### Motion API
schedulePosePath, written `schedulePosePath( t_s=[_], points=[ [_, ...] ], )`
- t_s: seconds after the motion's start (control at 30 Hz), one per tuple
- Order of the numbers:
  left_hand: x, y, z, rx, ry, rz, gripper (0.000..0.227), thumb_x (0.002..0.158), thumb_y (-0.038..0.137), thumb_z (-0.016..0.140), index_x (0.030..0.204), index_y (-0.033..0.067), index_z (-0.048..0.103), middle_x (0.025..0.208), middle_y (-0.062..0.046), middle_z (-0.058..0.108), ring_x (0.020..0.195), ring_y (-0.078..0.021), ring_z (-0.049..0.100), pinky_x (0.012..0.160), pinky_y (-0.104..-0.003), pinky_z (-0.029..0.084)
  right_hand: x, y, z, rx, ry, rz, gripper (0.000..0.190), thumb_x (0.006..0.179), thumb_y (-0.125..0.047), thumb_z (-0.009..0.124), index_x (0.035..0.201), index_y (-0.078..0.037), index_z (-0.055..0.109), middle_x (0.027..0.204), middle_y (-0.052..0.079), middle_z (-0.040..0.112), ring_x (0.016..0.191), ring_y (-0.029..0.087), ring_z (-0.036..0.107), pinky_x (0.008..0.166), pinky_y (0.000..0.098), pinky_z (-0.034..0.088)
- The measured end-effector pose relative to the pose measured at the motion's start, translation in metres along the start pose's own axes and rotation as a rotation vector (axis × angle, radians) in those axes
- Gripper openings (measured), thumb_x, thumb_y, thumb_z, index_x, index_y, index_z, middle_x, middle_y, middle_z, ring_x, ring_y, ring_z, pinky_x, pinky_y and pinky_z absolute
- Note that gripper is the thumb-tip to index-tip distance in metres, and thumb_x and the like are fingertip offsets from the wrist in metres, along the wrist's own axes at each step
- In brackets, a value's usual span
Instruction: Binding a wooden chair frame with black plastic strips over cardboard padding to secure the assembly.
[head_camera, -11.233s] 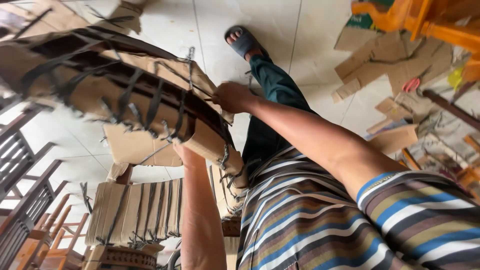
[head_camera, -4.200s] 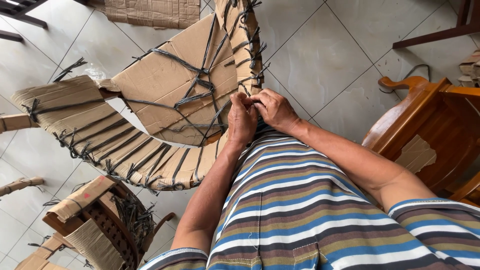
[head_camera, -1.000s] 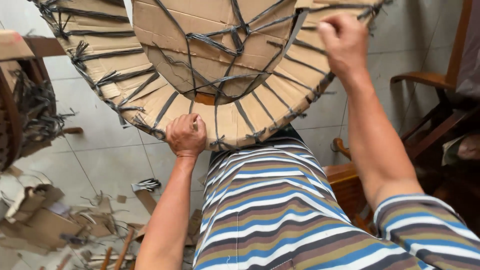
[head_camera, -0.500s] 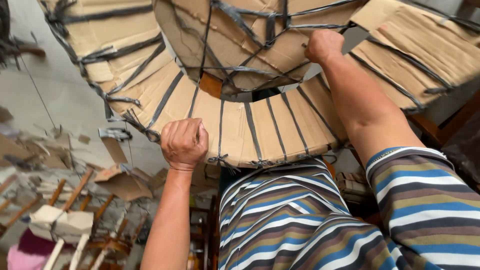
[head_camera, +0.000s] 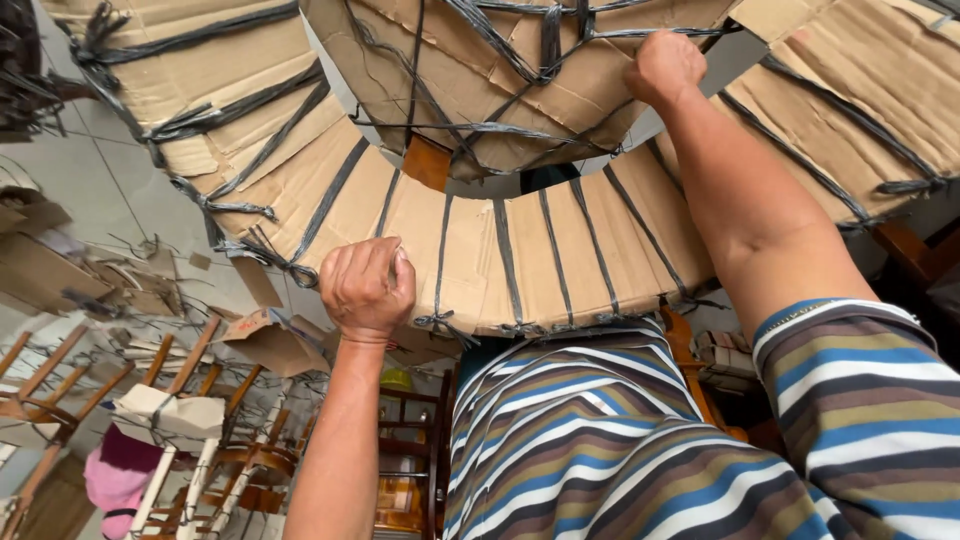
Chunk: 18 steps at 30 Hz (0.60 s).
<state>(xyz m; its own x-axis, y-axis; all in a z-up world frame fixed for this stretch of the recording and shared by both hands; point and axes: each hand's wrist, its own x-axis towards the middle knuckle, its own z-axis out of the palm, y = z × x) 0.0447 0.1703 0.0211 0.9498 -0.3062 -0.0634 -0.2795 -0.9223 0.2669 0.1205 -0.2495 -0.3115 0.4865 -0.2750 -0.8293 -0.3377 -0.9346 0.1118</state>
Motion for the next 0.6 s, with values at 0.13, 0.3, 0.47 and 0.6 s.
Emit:
schedulePosePath(
  t_s=[0.13, 0.3, 0.47, 0.6],
  points=[
    [-0.002, 0.001, 0.001, -0.007, 0.009, -0.014, 0.011, 0.084, 0.014, 0.063, 0.090, 0.0131, 0.072, 0.085, -0.002, 0.072, 0.075, -0.0247, 0.064, 0.075, -0.036, 0.045, -0.075, -0.042, -0.073, 0.388, -0.054, -0.104, 0.018, 0.094, -0.004, 0.054, 0.079, -0.012, 0.061, 0.074, 0.003, 0.056, 0.072, 0.020, 0.055, 0.063, 0.0348, 0.050],
    [-0.009, -0.004, 0.007, 0.025, 0.002, -0.016, 0.011, 0.087, 0.018, 0.062, 0.092, 0.0161, 0.071, 0.083, -0.001, 0.070, 0.075, -0.0213, 0.062, 0.076, -0.035, 0.045, -0.172, -0.082, -0.152, 0.861, -0.105, -0.530, 0.022, 0.098, -0.015, 0.064, 0.080, -0.017, 0.052, 0.081, -0.001, 0.054, 0.083, 0.011, 0.060, 0.079, 0.0326, 0.051],
    [-0.010, -0.006, 0.006, -0.029, 0.064, 0.037, 0.011, 0.084, 0.015, 0.064, 0.091, 0.0146, 0.072, 0.084, -0.002, 0.070, 0.077, -0.0252, 0.064, 0.076, -0.037, 0.047, -0.288, -0.095, -0.204, 1.212, -0.139, -0.883, 0.012, 0.100, -0.017, 0.057, 0.090, -0.018, 0.051, 0.111, 0.009, 0.078, 0.111, 0.019, 0.075, 0.096, 0.0357, 0.056],
    [-0.013, -0.010, 0.009, -0.071, 0.070, 0.048, 0.013, 0.084, 0.018, 0.064, 0.093, 0.0154, 0.073, 0.083, -0.001, 0.070, 0.077, -0.0246, 0.064, 0.077, -0.037, 0.047, -0.332, -0.096, -0.179, 1.621, -0.226, -0.844, 0.006, 0.105, -0.016, 0.052, 0.102, -0.011, 0.052, 0.087, 0.008, 0.060, 0.082, 0.019, 0.069, 0.085, 0.0311, 0.061]
  ],
)
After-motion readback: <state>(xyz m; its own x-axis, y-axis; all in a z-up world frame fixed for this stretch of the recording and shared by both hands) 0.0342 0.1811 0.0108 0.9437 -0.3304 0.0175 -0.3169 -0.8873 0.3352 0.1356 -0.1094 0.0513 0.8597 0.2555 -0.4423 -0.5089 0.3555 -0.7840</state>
